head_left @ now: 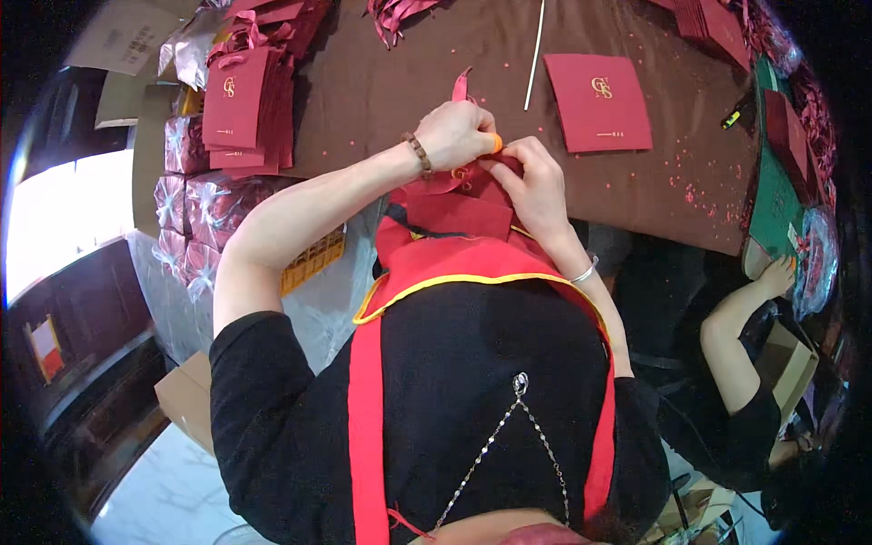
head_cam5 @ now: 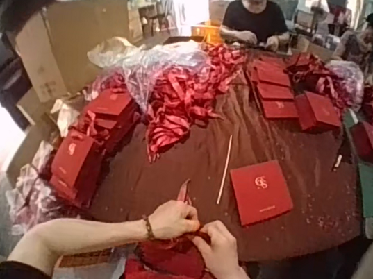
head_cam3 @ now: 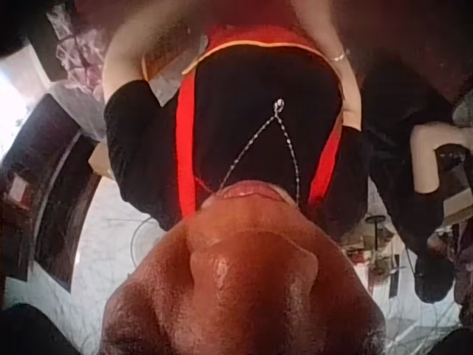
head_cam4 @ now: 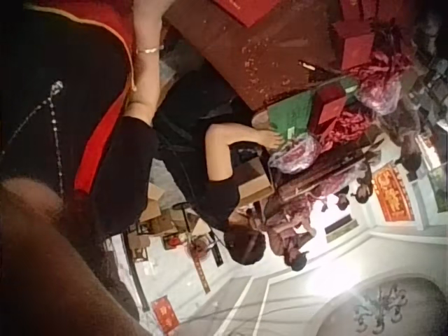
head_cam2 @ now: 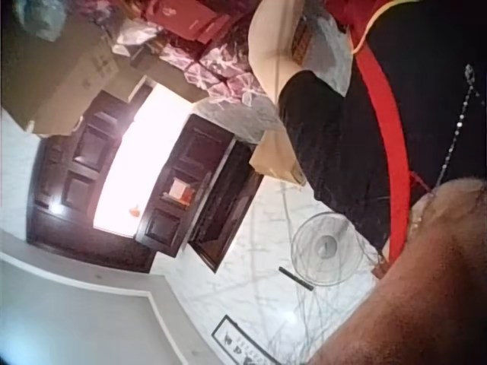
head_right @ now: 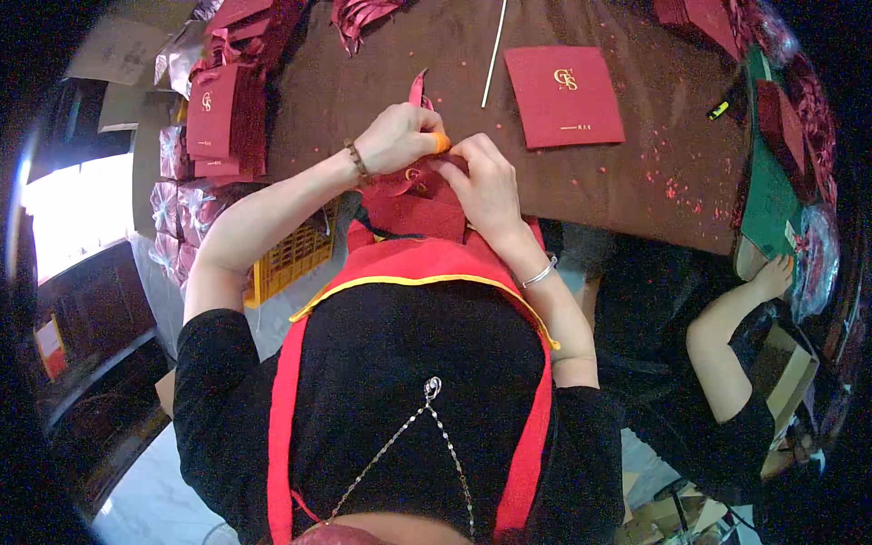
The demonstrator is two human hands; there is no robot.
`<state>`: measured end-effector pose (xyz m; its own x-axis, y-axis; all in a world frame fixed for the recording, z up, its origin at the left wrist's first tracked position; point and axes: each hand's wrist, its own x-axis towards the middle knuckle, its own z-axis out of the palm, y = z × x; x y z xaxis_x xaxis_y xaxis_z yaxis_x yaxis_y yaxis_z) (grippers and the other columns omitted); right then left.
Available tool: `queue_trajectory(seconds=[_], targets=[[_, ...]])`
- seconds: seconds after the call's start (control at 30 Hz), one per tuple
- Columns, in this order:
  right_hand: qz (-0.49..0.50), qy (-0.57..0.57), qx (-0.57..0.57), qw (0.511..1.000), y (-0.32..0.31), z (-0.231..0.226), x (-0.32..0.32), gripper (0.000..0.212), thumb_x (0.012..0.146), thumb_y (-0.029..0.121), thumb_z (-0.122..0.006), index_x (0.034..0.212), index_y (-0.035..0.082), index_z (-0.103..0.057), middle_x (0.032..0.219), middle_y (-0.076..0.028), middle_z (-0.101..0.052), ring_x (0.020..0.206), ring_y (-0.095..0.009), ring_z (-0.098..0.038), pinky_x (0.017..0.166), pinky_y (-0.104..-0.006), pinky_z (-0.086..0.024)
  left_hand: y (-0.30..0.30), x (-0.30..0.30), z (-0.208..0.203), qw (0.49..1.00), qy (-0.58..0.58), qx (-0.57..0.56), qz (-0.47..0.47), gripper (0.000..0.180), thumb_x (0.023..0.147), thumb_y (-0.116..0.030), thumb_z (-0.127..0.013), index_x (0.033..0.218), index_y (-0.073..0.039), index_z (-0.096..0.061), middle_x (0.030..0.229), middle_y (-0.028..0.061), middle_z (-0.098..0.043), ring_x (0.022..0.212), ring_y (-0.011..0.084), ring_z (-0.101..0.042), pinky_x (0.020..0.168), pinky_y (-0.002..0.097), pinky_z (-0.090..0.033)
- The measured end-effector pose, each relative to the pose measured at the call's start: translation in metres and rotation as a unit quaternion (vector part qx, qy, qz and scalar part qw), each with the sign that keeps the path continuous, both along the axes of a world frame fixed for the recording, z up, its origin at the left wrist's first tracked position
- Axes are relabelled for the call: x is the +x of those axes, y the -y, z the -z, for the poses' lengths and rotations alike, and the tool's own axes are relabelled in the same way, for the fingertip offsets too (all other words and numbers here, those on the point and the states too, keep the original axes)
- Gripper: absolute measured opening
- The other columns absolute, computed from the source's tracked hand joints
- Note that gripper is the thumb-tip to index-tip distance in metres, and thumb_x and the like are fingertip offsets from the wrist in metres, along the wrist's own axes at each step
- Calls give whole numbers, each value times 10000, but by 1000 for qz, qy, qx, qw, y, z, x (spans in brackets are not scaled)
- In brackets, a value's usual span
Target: The person attaches ribbon handles to small paper bags by hand, threading and securing the ribbon ends into the bag openings.
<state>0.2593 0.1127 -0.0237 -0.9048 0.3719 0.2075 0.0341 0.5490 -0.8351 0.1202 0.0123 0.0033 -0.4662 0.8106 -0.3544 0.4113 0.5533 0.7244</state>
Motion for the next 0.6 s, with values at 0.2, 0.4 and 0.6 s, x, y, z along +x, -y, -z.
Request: queue_trajectory(seconds=[0.2, 0.4, 0.6], targets=[[-17, -8, -22, 1000, 2, -4, -1, 217, 733, 155, -716, 799, -4, -582, 788, -131, -562, 714, -300, -588, 624, -367, -470, 0, -26, 0, 985, 104, -38, 130, 237, 806, -219, -582, 863, -1, -654, 685, 65, -617, 649, 102, -553, 586, 279, -429], [5, 9, -28, 1000, 1, 2, -3, 201, 718, 136, -715, 792, -3, -590, 792, -134, -564, 743, -309, -585, 652, -378, -471, 0, -7, 2, 1000, 14, -15, 21, 239, 764, -206, -578, 809, 18, -648, 645, 121, -589, 627, 151, -567, 595, 312, -443], [11, -15, -7, 1000, -2, -1, -3, 232, 721, 147, -738, 795, -19, -594, 761, -127, -565, 688, -262, -577, 624, -335, -456, -6, -27, -7, 998, -27, 50, -30, 257, 837, -259, -593, 836, -12, -666, 634, 17, -598, 574, 97, -523, 520, 275, -419]])
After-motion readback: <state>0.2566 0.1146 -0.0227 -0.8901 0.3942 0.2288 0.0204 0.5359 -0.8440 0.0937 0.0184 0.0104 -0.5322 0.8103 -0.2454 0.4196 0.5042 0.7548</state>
